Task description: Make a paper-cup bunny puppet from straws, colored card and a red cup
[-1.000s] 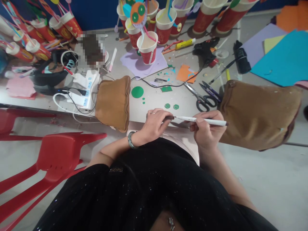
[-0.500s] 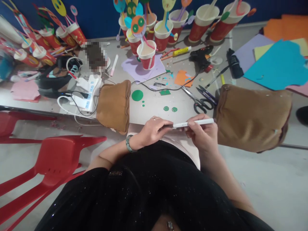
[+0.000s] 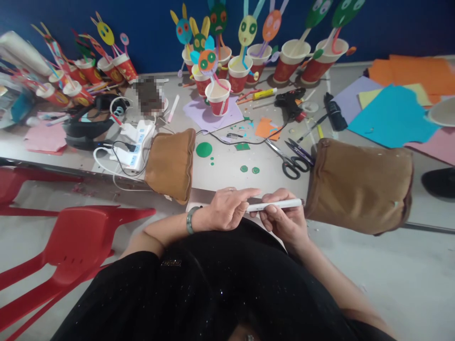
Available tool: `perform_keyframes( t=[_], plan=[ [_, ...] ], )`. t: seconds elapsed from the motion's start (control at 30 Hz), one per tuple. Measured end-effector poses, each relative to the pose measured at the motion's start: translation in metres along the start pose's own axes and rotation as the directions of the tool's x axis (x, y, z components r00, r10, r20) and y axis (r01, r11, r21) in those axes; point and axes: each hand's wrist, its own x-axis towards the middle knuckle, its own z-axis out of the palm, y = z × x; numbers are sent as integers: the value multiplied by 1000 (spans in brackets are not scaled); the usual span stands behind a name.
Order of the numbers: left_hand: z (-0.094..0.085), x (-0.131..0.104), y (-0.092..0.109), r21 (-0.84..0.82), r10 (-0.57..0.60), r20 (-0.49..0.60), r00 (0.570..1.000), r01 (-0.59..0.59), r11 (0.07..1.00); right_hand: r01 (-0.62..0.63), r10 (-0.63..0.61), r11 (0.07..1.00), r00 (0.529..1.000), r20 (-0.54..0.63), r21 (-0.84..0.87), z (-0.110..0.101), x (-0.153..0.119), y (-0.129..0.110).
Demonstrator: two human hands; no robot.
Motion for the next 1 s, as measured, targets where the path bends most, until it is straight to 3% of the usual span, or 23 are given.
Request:
perform_keyframes(
  t=[0.17, 0.37, 0.47, 0.57, 0.6, 0.67, 0.7, 0.73, 0.77, 0.8, 0.87, 0.93, 1.0],
  plan=[
    [6, -3, -4, 21, 39, -23, 999, -38, 999, 56, -56, 998, 998, 9, 10, 6, -3, -3],
    [11, -5, -4, -66, 136, -77, 988, -141, 988, 12, -13, 1000, 998, 54, 16, 4, -9, 3],
    [13, -9, -9, -30, 85, 16, 996, -84, 996, 22, -19, 998, 999, 50, -60, -4, -7, 2],
    [15, -13, -20, 30, -71, 125, 990, 68, 997, 150, -137, 931, 989, 61, -334, -23, 4, -9],
    [16, -14, -24, 19, -124, 129, 984, 123, 992, 261, -267, 860, 962, 49, -438, -32, 12, -14],
    [16, -14, -31, 33, -217, 103, 971, 214, 976, 458, -535, 621, 841, 84, -636, -52, 31, -26],
    [16, -14, -33, 62, -253, 100, 962, 247, 967, 492, -634, 442, 763, 127, -750, -63, 43, -32],
    [15, -13, -35, 101, -278, 114, 954, 268, 958, 460, -621, 268, 754, 213, -846, -73, 56, -38],
    [14, -12, -35, 144, -299, 148, 943, 279, 949, 385, -564, 104, 783, 265, -917, -82, 70, -43],
    [13, -11, -35, 188, -317, 195, 928, 282, 941, 297, -452, -45, 845, 284, -954, -90, 84, -48],
    [11, -8, -33, 266, -363, 300, 882, 288, 920, 183, -197, -292, 949, 247, -939, -101, 109, -55],
    [9, -5, -31, 334, -422, 376, 825, 304, 892, 149, -18, -452, 984, 176, -880, -107, 129, -57],
    [8, -1, -30, 395, -474, 413, 778, 316, 862, 158, 82, -535, 987, 135, -830, -109, 141, -56]
  ],
)
